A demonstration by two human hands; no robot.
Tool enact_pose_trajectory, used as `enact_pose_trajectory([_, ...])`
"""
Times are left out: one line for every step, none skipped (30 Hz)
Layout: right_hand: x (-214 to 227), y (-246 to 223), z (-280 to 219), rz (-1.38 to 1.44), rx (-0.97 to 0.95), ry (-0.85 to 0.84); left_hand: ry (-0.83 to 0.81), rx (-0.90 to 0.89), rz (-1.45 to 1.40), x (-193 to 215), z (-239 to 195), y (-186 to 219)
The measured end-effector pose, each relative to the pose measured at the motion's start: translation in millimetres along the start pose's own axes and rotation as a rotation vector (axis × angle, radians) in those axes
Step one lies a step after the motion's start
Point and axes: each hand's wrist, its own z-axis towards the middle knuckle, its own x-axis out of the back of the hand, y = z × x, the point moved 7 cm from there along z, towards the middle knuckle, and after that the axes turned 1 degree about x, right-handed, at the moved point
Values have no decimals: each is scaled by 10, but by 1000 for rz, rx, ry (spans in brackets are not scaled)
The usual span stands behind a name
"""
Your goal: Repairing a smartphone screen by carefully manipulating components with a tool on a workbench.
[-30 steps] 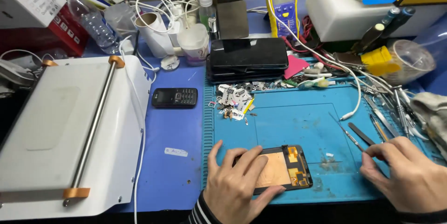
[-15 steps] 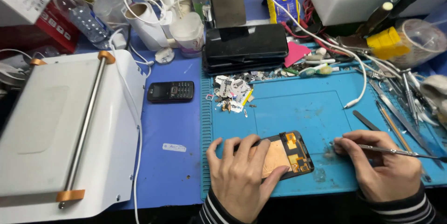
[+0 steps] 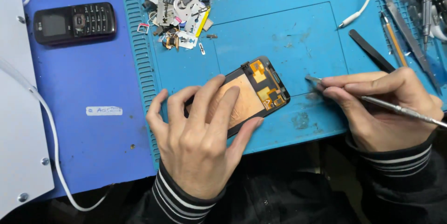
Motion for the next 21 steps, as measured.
enact_pose_trajectory([-1, -4, -3, -87, -13, -2, 13, 10, 24, 0, 4, -3])
enact_pose_trajectory([-20, -6, -18, -84, -14, -7, 10, 15, 26, -8, -1, -12])
enact_pose_trajectory([-25, 2, -33, -62, -32, 5, 5, 16, 22, -14, -6, -18])
enact_pose_trajectory([-25, 10, -44, -42, -49, 19, 3, 16, 17, -20, -3, -23])
enact_pose_trajectory([-23, 33, -34, -40, -49, 16, 2, 20, 18, -22, -2, -27])
enact_pose_trajectory([-34, 25, -23, -52, -5, -1, -6, 15, 15, -26, 0, -29])
enact_pose_trajectory([-43, 16, -13, -63, 39, -19, -14, 10, 12, -29, 3, -28])
enact_pose_trajectory([-39, 23, -12, -61, 39, -19, -15, 11, 14, -28, 7, -39])
enact_pose_trajectory([-42, 38, -9, -47, 29, -33, -34, -3, 3, -40, 11, -37])
enact_pose_trajectory([-43, 52, -5, -34, 20, -46, -52, -18, -8, -50, 19, -33])
enact_pose_trajectory([-53, 49, -20, -32, 20, -46, -52, -18, -6, -47, 22, -33])
enact_pose_trajectory([-46, 62, -36, -40, -3, -24, -52, -17, -8, -44, 27, -31])
enact_pose_trajectory([-37, 75, -54, -49, -26, -2, -52, -16, -10, -40, 31, -27])
enact_pose_trajectory([-29, 105, -57, -49, -27, 2, -53, -20, -10, -53, 48, -11])
enact_pose_trajectory([-30, 132, -62, -62, -24, -6, -46, -19, 10, -62, 65, 1])
enact_pose_trajectory([-29, 159, -68, -76, -20, -17, -40, -15, 29, -72, 76, 16])
enact_pose_trajectory([-11, 187, -45, -76, -21, -16, -41, -17, 29, -91, 96, 33])
enact_pose_trajectory([-27, 178, -17, -42, 32, -55, -48, -24, 49, -113, 119, 51])
enact_pose_trajectory([-41, 171, 9, -8, 85, -95, -55, -31, 69, -137, 144, 69])
enact_pose_trajectory([-4, 245, 62, -8, 83, -92, -56, -35, 69, -141, 131, 74])
enact_pose_trajectory([-25, 229, 94, 6, 218, -173, -56, -35, 59, -148, 119, 75])
